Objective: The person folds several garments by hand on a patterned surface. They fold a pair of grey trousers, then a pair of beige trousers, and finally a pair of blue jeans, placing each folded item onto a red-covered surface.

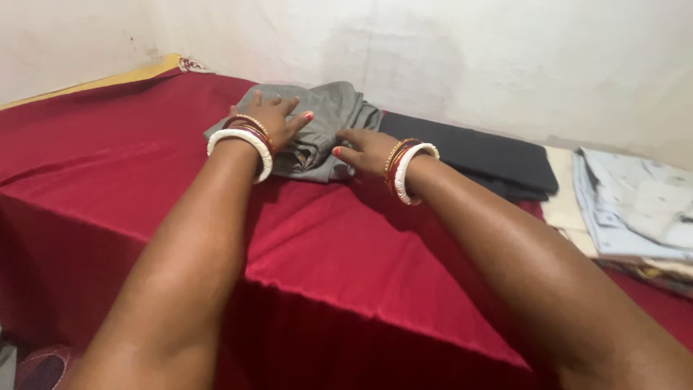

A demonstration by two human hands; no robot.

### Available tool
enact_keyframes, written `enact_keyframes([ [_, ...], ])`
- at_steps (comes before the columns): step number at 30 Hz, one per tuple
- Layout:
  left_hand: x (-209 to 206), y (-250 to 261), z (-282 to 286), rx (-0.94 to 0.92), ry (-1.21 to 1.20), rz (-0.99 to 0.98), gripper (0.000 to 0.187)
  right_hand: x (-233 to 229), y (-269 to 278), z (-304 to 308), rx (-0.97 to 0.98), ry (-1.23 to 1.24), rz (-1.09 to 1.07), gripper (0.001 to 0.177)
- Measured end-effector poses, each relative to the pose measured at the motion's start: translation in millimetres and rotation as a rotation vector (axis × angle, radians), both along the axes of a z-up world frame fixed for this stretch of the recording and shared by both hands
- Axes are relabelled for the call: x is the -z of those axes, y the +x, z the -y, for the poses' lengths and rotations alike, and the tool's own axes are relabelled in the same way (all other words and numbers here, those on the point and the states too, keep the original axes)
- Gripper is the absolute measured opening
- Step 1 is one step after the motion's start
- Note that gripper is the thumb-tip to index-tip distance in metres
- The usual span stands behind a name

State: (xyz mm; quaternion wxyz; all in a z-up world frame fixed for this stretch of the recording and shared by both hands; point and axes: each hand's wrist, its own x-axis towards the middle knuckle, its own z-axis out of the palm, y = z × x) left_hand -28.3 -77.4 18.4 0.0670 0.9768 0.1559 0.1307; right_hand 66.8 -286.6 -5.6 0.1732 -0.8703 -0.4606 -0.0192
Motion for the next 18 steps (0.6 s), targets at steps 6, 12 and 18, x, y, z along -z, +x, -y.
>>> enact_keyframes([
  [6, 4.6, -77.9, 56.3, 0.165, 0.033, 0.107, 0.065, -3.0, -81.3, 46.9, 0.008, -0.029, 0.111, 0.068],
  [12, 43.4, -200.5, 100.1, 0.269, 0.091, 0.164, 0.068, 16.4, -185.8, 94.3, -0.114, 0.061, 0.188, 0.073],
  [18, 103.8, -313.8, 145.2, 0.256, 0.058, 0.164, 0.067, 53.9, -295.2, 144.6, -0.119, 0.204, 0.299, 0.072],
])
